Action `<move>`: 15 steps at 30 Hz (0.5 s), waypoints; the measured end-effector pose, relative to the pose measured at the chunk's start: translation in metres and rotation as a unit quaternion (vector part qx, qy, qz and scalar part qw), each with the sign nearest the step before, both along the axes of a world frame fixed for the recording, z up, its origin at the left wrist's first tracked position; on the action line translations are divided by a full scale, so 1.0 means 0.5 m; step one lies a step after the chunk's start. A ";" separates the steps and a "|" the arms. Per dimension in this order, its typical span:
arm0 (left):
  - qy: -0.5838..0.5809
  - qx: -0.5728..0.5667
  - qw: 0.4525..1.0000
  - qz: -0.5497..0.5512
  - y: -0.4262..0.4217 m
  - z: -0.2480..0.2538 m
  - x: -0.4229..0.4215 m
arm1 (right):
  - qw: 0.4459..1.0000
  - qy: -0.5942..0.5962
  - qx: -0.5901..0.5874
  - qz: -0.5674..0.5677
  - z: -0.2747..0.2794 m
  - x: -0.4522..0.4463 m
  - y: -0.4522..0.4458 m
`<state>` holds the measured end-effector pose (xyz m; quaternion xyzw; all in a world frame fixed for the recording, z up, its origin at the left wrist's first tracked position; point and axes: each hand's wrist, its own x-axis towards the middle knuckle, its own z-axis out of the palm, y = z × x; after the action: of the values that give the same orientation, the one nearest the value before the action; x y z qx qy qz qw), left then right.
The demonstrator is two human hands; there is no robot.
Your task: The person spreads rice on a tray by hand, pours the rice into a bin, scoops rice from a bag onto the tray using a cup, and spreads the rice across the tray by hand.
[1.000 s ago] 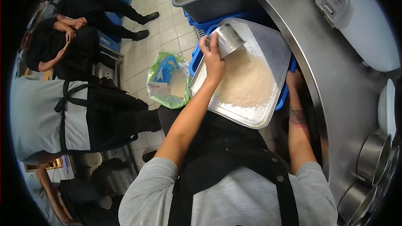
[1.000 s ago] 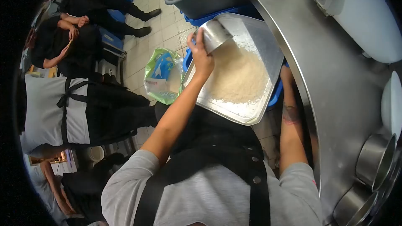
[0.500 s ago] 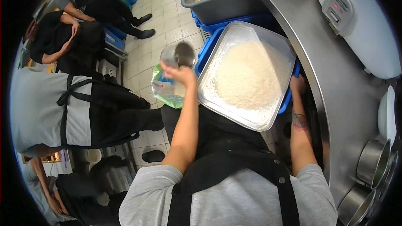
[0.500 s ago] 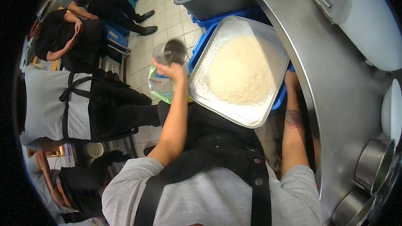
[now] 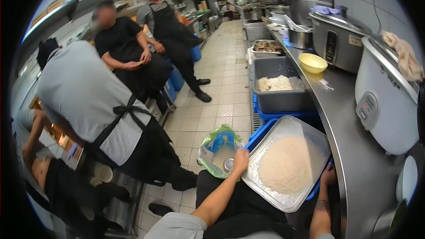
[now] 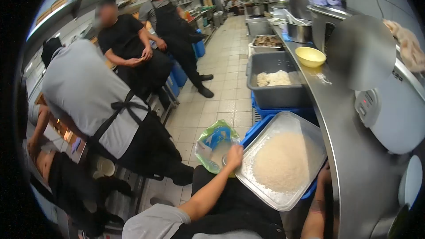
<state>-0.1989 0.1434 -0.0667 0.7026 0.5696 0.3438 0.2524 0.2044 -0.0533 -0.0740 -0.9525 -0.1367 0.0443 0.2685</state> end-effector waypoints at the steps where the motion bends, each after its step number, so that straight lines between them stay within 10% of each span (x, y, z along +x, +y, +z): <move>1: 0.001 0.024 0.999 -0.048 -0.011 -0.022 0.008 | 0.999 -0.042 0.015 0.017 -0.057 0.017 -0.006; 15: 0.271 0.060 0.959 -0.049 -0.115 0.008 0.047 | 0.992 0.003 -0.123 0.014 0.006 -0.066 0.020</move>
<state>-0.1754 0.0858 -0.0627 0.8102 0.5601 0.1612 0.0624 0.1715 -0.0433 -0.0709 -0.9762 -0.1424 0.0669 0.1490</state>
